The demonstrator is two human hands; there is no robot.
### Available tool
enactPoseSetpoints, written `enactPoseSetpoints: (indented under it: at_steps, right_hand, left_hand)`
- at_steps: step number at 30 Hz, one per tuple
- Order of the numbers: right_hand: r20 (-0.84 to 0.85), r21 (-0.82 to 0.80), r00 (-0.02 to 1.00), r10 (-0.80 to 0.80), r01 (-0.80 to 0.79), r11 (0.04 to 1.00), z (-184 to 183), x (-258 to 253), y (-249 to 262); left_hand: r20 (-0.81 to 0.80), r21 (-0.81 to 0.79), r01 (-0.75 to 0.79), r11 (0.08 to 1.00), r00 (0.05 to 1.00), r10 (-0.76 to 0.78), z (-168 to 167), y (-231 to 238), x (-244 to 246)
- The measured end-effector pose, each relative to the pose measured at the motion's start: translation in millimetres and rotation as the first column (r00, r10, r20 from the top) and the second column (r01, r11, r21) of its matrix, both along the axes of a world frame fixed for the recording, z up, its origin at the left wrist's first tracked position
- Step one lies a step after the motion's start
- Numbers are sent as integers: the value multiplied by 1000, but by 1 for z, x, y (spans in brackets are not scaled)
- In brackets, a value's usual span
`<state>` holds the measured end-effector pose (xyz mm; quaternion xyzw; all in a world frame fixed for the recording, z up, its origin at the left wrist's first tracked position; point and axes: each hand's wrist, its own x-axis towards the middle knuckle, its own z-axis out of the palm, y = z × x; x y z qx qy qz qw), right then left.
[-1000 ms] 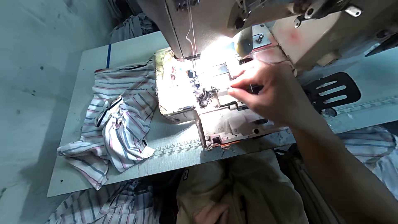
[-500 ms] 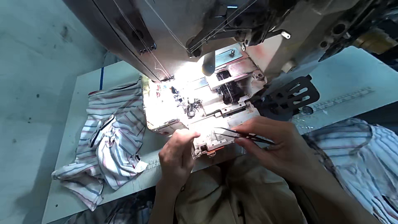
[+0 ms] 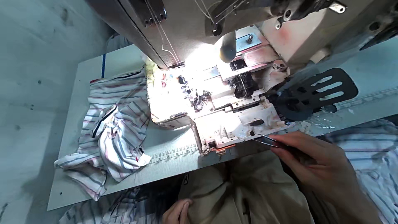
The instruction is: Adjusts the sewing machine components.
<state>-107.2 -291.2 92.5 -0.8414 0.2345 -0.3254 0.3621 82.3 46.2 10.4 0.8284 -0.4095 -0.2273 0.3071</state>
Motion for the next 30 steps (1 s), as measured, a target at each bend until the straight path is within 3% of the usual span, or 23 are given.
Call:
enactPoseSetpoints:
  at_steps: [3,6,8,11,15,19,23,30]
  right_hand:
    - [-7,-10,1000,-3,3,1000,0,2,2]
    - [-3,-40,999,-38,38,998,10,10,3]
    - [-18,-126,997,-76,73,989,21,18,0]
    - [-61,-316,989,-133,107,943,37,35,-16]
    - [-169,-472,971,-171,73,878,42,70,-47]
    - [-292,-449,946,-139,-8,894,39,98,-69]
    - [-302,-462,935,-188,30,887,39,113,-71]
    - [-286,-446,936,-203,58,893,42,106,-62]
  left_hand:
    - [-26,-221,-12,975,1000,6,26,-30,12]
    - [-98,-462,-143,875,989,110,67,-84,22]
    - [-165,-506,-214,835,975,149,84,-122,29]
    - [-254,-432,-259,864,954,159,86,-159,43]
    - [21,-466,-160,870,981,191,63,-170,52]
    - [197,-533,-78,843,957,213,52,-162,49]
    - [364,-498,-42,866,896,253,47,-166,44]
    - [508,-409,-29,912,823,254,46,-171,41]
